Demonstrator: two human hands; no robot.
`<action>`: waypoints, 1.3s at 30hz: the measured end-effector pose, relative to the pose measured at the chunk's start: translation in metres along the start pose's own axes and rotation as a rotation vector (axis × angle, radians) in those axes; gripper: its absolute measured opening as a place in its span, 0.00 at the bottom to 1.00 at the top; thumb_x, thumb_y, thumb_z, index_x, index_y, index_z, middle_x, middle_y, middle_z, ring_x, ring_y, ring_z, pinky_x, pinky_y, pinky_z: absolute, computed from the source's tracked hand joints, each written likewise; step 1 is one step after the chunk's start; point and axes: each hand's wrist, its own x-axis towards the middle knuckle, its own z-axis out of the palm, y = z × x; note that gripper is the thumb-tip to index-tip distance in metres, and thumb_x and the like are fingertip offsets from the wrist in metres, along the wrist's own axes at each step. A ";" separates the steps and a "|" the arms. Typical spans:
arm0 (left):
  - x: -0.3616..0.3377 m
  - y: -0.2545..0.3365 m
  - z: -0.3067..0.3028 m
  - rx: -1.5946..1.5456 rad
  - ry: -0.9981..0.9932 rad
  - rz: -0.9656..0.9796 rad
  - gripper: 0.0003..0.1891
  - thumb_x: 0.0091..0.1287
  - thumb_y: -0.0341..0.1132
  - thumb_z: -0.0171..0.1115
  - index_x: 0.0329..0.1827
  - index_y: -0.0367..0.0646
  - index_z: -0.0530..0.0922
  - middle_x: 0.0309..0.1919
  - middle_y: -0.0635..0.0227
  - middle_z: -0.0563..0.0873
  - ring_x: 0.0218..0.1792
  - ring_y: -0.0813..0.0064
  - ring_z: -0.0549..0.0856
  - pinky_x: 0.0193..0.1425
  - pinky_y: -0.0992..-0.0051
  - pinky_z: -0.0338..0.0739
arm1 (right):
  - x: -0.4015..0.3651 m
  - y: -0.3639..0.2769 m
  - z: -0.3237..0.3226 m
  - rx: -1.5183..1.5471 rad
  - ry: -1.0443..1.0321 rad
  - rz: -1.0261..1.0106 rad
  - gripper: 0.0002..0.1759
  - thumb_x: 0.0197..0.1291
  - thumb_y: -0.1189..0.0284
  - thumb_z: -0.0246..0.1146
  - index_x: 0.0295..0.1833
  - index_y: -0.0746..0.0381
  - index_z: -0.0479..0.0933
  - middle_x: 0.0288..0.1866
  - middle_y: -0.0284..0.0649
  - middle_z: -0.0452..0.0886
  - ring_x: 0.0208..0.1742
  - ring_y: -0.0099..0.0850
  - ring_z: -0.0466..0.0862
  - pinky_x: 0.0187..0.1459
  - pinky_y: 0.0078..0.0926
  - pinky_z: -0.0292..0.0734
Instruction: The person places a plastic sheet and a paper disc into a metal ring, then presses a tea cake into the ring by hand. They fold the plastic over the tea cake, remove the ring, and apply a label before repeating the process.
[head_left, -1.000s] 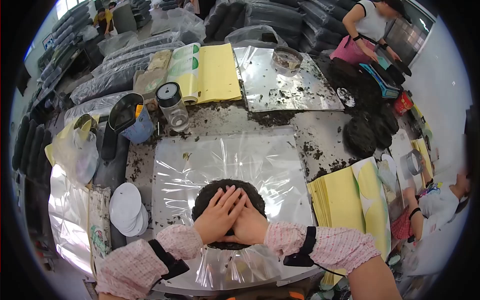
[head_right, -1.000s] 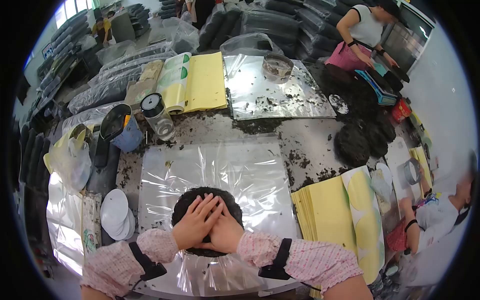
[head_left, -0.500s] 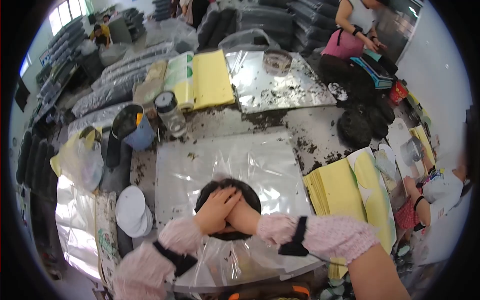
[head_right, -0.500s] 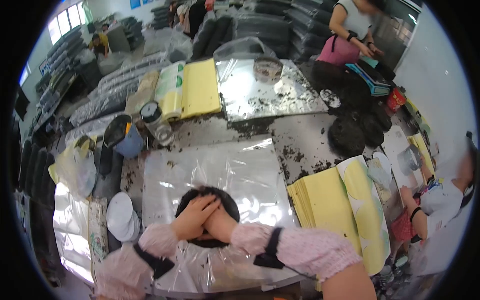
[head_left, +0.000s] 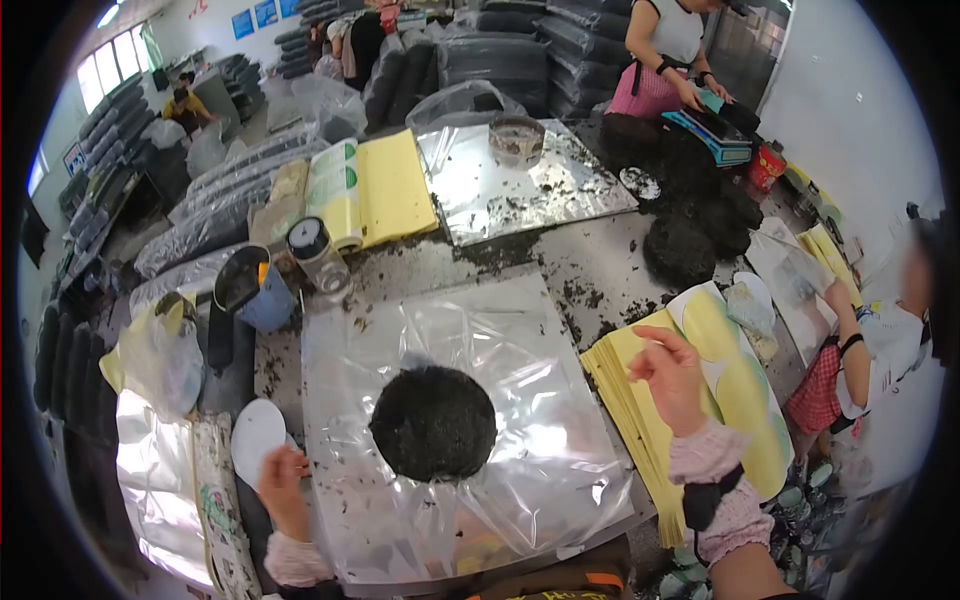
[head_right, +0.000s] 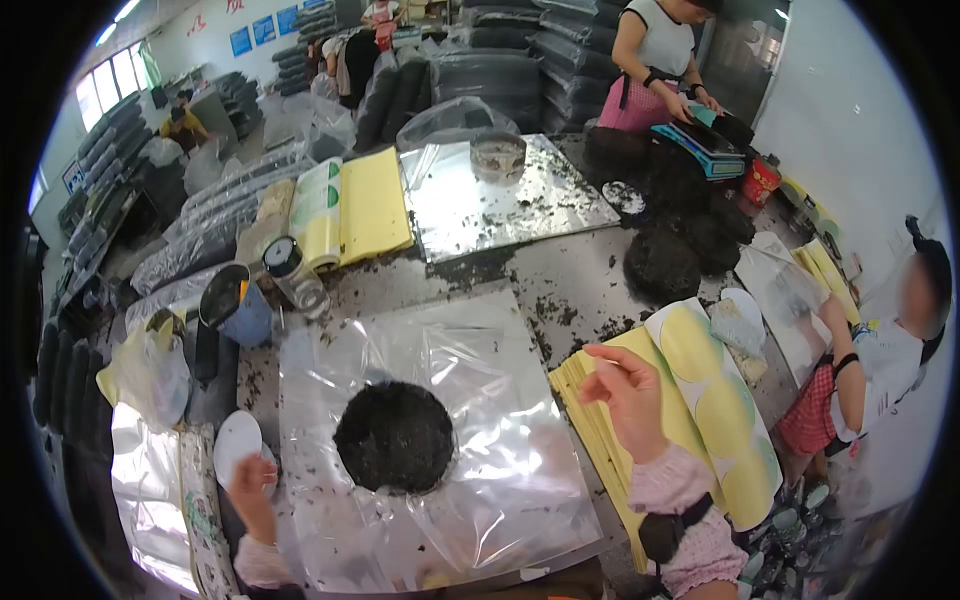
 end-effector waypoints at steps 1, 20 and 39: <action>-0.003 -0.029 0.007 0.349 0.080 0.133 0.20 0.63 0.29 0.70 0.58 0.36 0.78 0.47 0.55 0.85 0.43 0.67 0.86 0.47 0.69 0.82 | 0.008 0.023 -0.006 -0.258 0.124 -0.036 0.18 0.65 0.74 0.65 0.58 0.68 0.79 0.40 0.46 0.87 0.37 0.32 0.87 0.42 0.27 0.83; 0.005 0.041 0.109 0.152 -0.097 0.387 0.40 0.51 0.48 0.76 0.65 0.39 0.71 0.62 0.59 0.75 0.62 0.62 0.75 0.75 0.58 0.59 | -0.017 0.112 0.172 -0.643 -0.391 -0.673 0.30 0.51 0.78 0.69 0.61 0.67 0.73 0.61 0.51 0.76 0.65 0.49 0.76 0.65 0.40 0.73; 0.036 0.076 0.185 0.008 0.210 0.180 0.18 0.59 0.30 0.67 0.52 0.36 0.78 0.46 0.57 0.80 0.54 0.52 0.78 0.59 0.64 0.74 | -0.029 0.102 0.178 -0.565 -0.504 -0.613 0.24 0.66 0.71 0.62 0.67 0.63 0.74 0.61 0.47 0.77 0.65 0.48 0.75 0.67 0.42 0.69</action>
